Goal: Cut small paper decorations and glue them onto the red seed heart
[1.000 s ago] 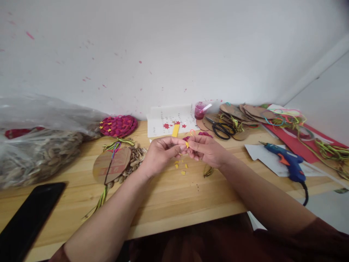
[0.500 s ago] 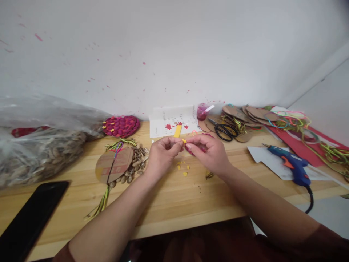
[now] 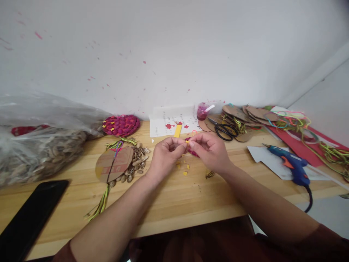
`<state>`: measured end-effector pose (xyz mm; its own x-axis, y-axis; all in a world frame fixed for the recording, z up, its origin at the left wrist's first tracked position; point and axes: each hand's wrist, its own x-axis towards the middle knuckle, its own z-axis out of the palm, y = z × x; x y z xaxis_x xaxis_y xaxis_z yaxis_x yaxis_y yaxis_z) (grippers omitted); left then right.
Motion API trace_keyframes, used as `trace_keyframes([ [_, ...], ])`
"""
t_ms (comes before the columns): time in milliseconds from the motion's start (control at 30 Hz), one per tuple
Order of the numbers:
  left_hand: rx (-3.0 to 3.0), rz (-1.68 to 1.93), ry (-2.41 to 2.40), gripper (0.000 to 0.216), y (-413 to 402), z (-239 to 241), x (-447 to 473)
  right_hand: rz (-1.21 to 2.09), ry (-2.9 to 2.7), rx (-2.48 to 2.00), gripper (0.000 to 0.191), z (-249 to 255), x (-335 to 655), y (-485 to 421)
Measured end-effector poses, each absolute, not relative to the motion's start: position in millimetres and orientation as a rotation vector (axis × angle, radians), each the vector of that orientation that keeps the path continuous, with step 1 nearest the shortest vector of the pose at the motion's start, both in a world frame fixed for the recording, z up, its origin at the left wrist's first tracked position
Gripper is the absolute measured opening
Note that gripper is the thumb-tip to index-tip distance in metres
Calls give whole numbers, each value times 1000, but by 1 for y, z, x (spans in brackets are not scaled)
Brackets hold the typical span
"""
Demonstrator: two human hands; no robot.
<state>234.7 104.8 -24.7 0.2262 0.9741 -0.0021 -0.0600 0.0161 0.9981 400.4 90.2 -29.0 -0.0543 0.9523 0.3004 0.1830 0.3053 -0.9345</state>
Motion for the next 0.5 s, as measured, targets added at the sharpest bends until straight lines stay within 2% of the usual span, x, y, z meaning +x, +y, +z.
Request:
trace_keyframes([
  [300, 1219, 974, 847, 23, 109, -23, 228, 1781, -1126, -913, 27, -33, 416, 104],
  [500, 1212, 929, 812, 22, 109, -21, 226, 1953, -1021, -894, 28, -29, 418, 104],
])
